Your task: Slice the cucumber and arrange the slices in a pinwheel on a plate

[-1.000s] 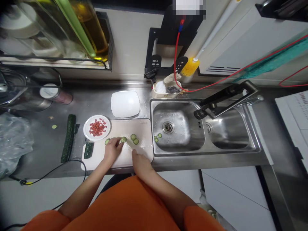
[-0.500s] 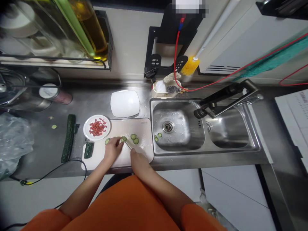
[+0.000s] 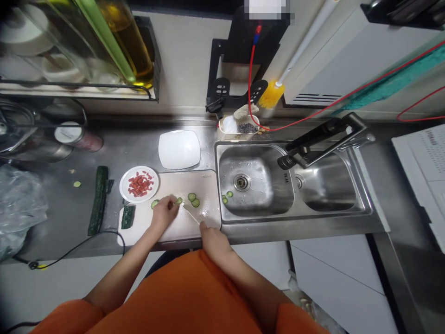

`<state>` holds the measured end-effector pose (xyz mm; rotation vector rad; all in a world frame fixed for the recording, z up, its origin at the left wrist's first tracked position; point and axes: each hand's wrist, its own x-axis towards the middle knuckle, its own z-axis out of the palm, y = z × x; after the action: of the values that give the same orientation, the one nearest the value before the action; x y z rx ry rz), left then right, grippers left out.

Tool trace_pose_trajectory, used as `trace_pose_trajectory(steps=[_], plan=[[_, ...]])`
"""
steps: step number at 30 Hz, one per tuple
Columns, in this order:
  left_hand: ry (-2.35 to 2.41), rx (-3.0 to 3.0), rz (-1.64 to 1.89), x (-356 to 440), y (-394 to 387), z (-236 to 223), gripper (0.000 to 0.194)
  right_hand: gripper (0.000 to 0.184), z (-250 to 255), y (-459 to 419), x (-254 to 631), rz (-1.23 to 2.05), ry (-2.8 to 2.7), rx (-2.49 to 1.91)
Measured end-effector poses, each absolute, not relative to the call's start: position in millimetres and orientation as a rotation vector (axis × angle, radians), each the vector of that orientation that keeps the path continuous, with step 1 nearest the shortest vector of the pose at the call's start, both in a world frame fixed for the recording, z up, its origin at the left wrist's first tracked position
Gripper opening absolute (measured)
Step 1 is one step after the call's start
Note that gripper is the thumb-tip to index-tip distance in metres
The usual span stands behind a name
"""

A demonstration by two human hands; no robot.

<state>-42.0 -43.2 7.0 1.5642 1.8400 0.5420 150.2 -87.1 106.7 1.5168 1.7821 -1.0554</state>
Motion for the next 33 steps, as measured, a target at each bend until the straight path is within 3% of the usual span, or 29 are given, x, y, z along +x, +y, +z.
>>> trace_pose_trajectory(steps=[11,19,26,33], plan=[[2.117,1.245,0.589,-89.5,-58.7,25.5,0.015,0.045,103.8,-82.8,153.0,-1.003,1.857,1.502],[2.191,1.644,0.516,-107.3,-65.2,16.0,0.014,0.045,105.5,-78.7,149.1,-0.975,1.856,1.496],[1.628,1.811,0.526,-67.7,-22.4,24.6,0.022,0.041,102.4,-82.1,147.7,-1.014,1.842,1.509],[1.224,1.989,0.117,-19.1,30.1,11.6,0.021,0.041,102.7,-82.3,147.1,-1.016,1.858,1.508]])
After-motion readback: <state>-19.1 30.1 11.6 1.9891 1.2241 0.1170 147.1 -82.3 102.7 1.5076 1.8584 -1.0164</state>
